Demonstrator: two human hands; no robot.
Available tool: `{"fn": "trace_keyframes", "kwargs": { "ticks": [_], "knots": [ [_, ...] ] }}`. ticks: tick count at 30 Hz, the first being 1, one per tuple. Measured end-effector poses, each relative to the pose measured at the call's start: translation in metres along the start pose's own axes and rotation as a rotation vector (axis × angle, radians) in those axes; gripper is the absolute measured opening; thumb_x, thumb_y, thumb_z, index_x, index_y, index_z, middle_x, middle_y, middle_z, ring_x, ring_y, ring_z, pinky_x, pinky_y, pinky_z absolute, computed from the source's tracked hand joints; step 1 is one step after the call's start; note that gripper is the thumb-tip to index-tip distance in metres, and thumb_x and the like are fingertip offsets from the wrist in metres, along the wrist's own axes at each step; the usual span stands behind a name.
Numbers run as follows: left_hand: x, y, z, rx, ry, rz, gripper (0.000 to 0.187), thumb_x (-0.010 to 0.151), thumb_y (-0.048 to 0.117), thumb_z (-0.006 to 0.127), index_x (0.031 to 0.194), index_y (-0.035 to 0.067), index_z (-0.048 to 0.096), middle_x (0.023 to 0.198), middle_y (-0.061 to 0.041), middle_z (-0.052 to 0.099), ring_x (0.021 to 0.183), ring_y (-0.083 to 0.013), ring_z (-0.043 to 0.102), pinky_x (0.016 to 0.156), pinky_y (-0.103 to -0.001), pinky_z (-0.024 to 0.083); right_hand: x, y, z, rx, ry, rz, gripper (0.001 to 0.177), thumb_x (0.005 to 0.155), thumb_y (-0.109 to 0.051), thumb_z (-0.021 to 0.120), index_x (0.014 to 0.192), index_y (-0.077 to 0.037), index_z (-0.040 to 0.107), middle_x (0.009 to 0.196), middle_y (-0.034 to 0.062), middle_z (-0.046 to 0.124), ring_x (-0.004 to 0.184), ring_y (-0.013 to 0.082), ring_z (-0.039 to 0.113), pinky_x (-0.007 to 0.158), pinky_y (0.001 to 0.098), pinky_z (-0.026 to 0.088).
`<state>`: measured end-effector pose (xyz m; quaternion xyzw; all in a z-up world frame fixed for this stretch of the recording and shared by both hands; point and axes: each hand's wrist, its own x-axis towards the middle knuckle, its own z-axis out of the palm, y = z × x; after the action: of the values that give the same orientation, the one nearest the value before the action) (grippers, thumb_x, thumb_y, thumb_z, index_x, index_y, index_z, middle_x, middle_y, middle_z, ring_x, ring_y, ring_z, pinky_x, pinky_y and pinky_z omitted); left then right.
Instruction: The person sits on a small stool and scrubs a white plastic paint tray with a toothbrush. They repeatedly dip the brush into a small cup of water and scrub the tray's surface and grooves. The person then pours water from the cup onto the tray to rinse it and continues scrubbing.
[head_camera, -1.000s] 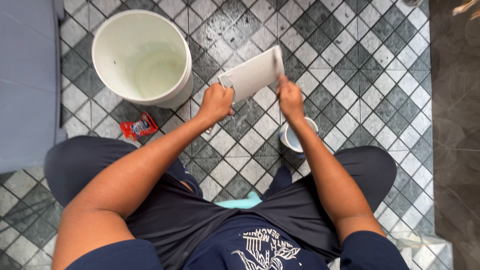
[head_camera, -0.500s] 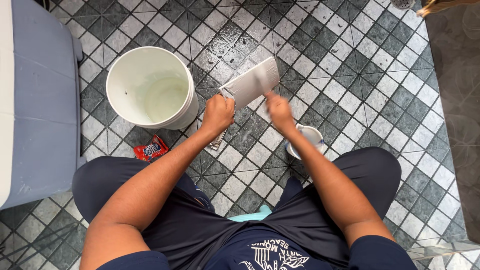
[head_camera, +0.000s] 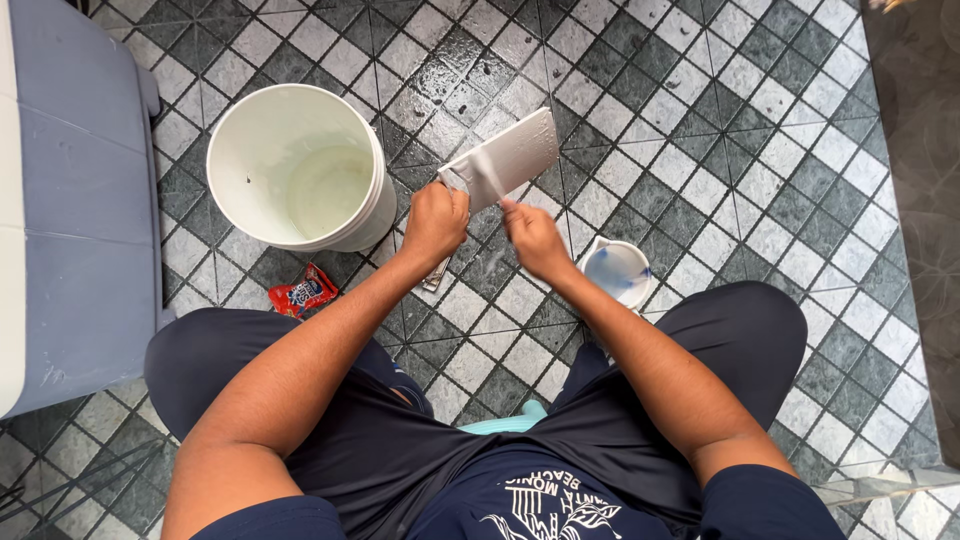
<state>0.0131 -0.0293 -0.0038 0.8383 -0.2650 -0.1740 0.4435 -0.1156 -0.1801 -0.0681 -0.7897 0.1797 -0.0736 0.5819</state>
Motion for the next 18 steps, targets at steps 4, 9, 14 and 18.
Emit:
{"fn": "trace_keyframes", "kwargs": {
  "ticks": [4,9,14,18],
  "knots": [
    [0.001,0.001,0.0,-0.045,-0.057,-0.092,0.044,0.095,0.02,0.044,0.063,-0.006,0.061,0.053,-0.018,0.063,0.052,-0.0299,0.072,0.056,-0.045,0.059,0.003,-0.008,-0.006,-0.043,0.006,-0.003,0.051,0.11,-0.04,0.039,0.067,-0.013,0.05,0.055,-0.0058,0.042,0.049,0.0077,0.039,0.045,0.0314,0.03],
    [0.002,-0.006,0.003,0.007,-0.025,-0.068,0.043,0.095,0.021,0.047,0.066,-0.007,0.063,0.056,-0.023,0.063,0.058,-0.0364,0.073,0.062,-0.048,0.057,0.014,-0.001,-0.013,0.101,0.066,0.057,0.056,0.113,-0.039,0.041,0.065,-0.011,0.044,0.055,-0.0046,0.038,0.05,0.01,0.033,0.046,0.0336,0.026],
    [0.005,-0.018,0.014,0.048,0.053,0.025,0.037,0.092,0.022,0.052,0.073,-0.008,0.065,0.065,-0.029,0.064,0.068,-0.0449,0.071,0.065,-0.053,0.055,-0.008,-0.011,0.012,0.011,-0.065,-0.03,0.053,0.111,-0.04,0.04,0.066,-0.012,0.048,0.056,-0.0056,0.043,0.049,0.0089,0.038,0.045,0.0323,0.029],
    [0.004,-0.01,0.01,0.047,0.039,0.001,0.041,0.094,0.022,0.05,0.069,-0.008,0.064,0.063,-0.027,0.064,0.065,-0.0425,0.071,0.065,-0.052,0.056,0.009,-0.008,-0.007,0.019,0.044,0.027,0.055,0.111,-0.039,0.041,0.066,-0.01,0.05,0.055,-0.0045,0.043,0.049,0.0097,0.037,0.045,0.033,0.028]
  ]
}}
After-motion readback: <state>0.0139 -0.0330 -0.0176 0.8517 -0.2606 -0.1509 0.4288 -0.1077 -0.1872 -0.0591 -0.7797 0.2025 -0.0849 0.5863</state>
